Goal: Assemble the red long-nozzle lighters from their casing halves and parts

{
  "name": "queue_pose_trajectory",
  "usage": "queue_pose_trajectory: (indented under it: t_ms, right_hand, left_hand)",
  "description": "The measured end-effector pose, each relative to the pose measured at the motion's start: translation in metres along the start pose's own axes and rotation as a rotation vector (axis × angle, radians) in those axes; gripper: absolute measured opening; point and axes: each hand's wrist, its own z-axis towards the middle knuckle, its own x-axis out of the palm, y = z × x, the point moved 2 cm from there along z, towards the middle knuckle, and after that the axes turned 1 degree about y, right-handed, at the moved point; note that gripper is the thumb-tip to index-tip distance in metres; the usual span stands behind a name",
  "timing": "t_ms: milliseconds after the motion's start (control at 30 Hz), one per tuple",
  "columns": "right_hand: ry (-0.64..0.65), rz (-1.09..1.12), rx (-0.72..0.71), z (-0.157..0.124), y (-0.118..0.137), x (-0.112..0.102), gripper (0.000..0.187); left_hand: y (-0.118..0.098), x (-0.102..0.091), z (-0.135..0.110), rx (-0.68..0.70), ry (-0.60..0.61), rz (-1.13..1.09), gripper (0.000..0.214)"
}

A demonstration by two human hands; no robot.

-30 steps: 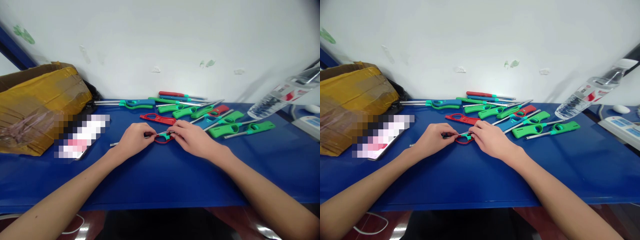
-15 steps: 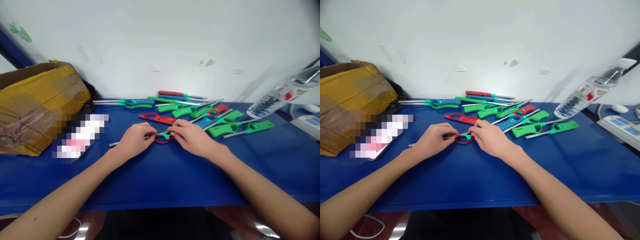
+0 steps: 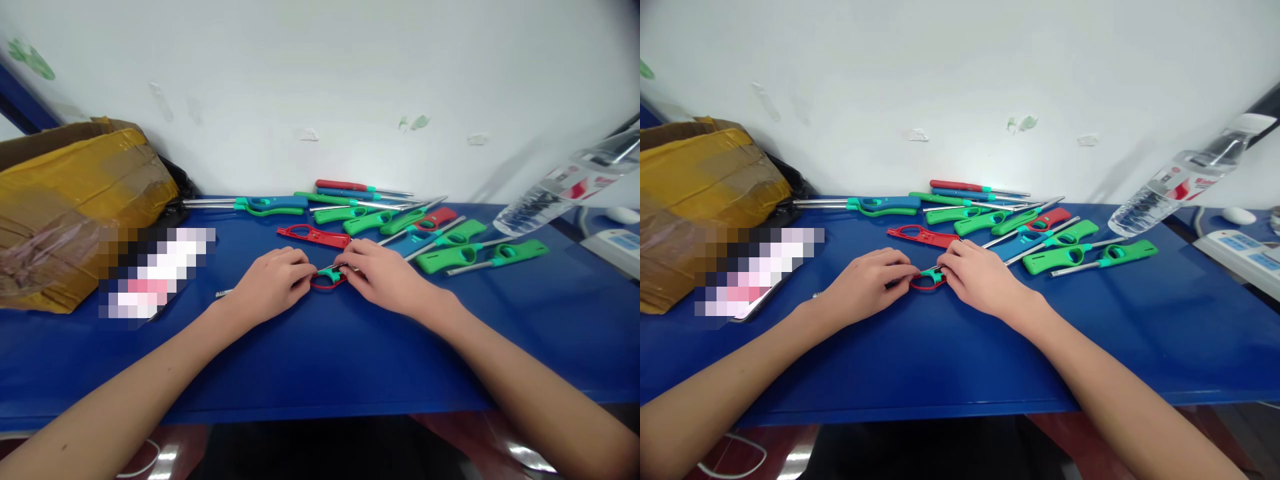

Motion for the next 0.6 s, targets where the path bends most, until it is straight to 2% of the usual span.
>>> queue_pose_trajectory:
  t_ms: [167, 600]
  right_hand:
    - [0.019, 0.035, -0.017, 0.0, -0.001, -0.002, 0.026]
    - [0.096, 0.07, -0.13, -0.002, -0.018, -0.014, 0.031]
  left_hand:
    - [0.0, 0.0, -0.001, 0.069, -0.031, -0.017, 0.028]
    - [0.002, 0.006, -0.002, 0.089, -0.063, -0.008, 0.028]
